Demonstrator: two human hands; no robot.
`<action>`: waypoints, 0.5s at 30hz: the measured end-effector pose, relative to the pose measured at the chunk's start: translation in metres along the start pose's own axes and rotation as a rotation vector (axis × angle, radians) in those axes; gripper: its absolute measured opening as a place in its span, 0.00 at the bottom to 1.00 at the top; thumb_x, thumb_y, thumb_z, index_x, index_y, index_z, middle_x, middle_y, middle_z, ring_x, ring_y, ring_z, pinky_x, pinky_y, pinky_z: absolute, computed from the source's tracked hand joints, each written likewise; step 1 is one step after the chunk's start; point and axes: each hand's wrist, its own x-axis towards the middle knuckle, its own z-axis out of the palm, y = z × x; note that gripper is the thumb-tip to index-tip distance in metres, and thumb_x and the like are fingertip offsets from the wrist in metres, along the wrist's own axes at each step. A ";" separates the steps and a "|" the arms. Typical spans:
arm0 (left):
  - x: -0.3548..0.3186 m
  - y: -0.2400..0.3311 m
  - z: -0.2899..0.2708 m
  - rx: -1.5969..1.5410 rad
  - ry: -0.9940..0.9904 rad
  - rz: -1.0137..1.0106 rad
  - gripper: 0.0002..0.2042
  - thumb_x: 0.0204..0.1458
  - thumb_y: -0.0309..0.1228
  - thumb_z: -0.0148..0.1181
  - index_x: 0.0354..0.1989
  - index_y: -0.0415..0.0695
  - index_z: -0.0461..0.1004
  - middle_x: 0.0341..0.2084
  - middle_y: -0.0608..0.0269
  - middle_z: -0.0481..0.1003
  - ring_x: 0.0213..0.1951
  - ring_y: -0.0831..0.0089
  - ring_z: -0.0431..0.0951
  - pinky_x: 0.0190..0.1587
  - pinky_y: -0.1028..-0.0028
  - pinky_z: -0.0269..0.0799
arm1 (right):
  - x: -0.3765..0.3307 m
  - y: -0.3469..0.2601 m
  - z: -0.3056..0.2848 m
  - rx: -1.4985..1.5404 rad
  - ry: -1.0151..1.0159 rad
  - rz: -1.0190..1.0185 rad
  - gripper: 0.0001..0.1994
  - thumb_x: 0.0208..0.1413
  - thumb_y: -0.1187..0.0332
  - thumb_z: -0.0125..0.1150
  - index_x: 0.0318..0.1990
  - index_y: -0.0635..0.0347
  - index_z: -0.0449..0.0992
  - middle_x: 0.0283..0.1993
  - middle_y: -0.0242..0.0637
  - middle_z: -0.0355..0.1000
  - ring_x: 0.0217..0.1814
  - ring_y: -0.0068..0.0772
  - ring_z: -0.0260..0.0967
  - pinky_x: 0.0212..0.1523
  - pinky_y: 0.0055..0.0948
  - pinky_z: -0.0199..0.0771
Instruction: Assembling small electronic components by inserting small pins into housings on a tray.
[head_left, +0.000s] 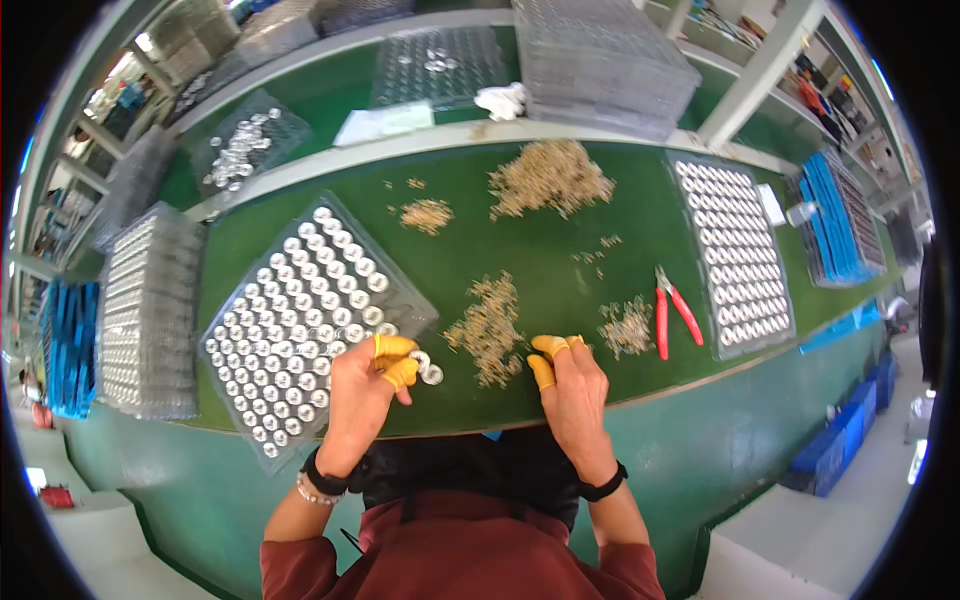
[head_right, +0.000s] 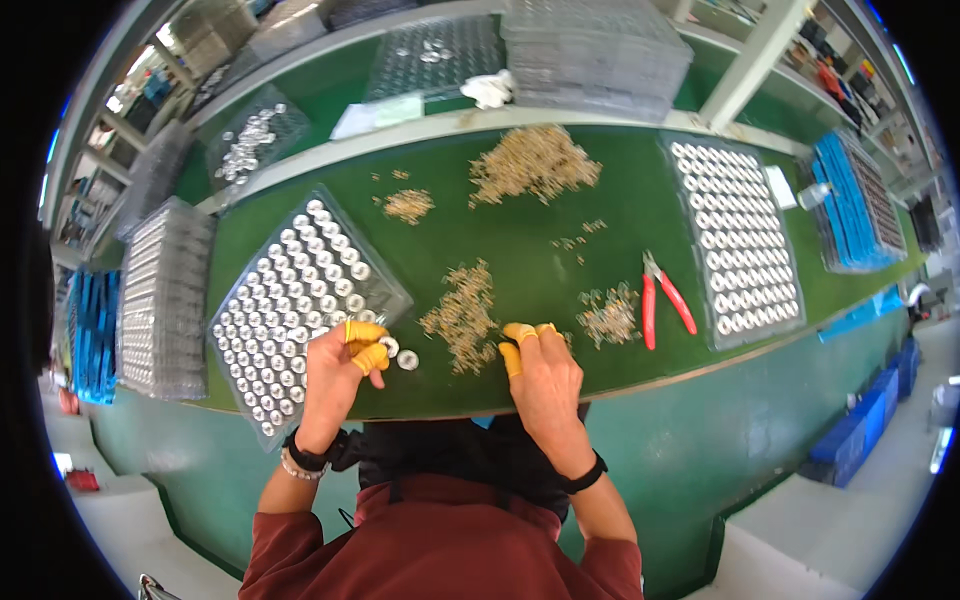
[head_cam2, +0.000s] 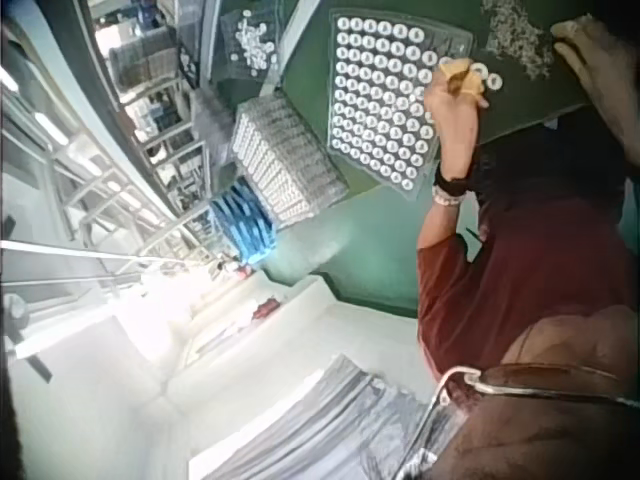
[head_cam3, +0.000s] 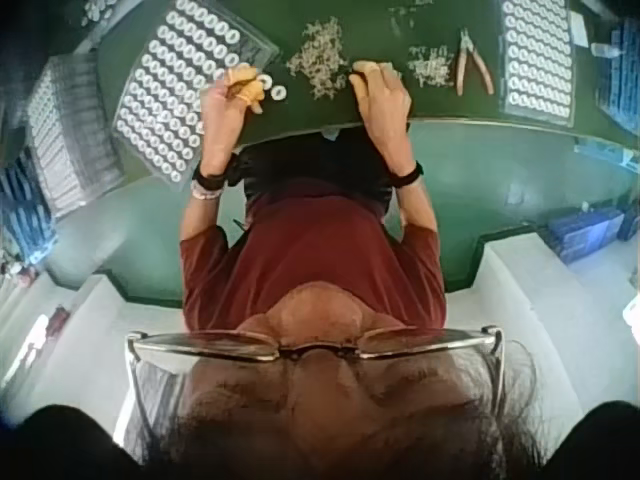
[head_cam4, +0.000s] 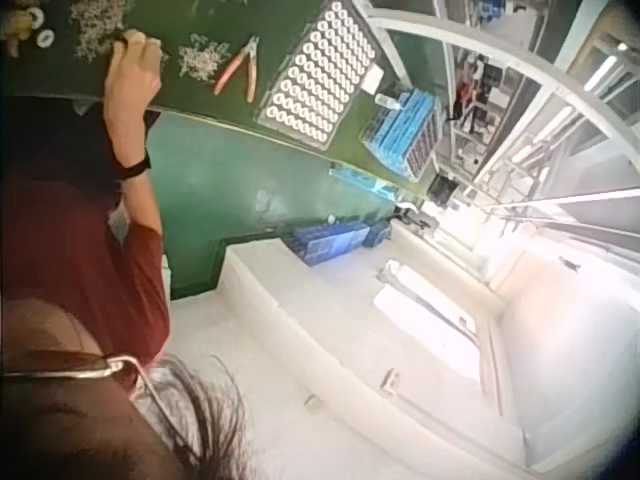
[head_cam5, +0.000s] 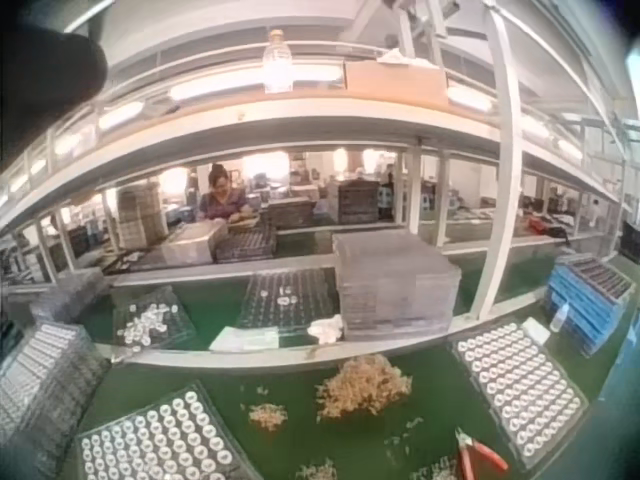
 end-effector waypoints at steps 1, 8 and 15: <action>0.009 0.003 -0.001 0.019 0.061 0.047 0.06 0.50 0.15 0.57 0.37 0.33 0.74 0.26 0.59 0.76 0.22 0.79 0.73 0.20 0.81 0.68 | 0.000 0.001 0.000 -0.139 -0.017 -0.021 0.07 0.49 0.74 0.63 0.37 0.60 0.75 0.31 0.41 0.67 0.34 0.46 0.69 0.31 0.39 0.71; 0.053 0.023 -0.026 0.545 0.195 0.205 0.05 0.47 0.20 0.62 0.33 0.32 0.75 0.21 0.56 0.77 0.22 0.73 0.75 0.25 0.71 0.70 | 0.002 0.006 0.003 -0.301 -0.056 -0.004 0.06 0.47 0.73 0.66 0.30 0.60 0.72 0.31 0.43 0.70 0.31 0.47 0.71 0.29 0.40 0.71; 0.064 0.017 -0.005 0.770 0.102 0.207 0.05 0.43 0.21 0.64 0.28 0.34 0.77 0.25 0.46 0.77 0.26 0.55 0.79 0.31 0.65 0.72 | -0.002 0.011 -0.004 -0.214 -0.061 -0.022 0.06 0.47 0.75 0.65 0.30 0.62 0.72 0.30 0.43 0.71 0.28 0.49 0.70 0.28 0.40 0.70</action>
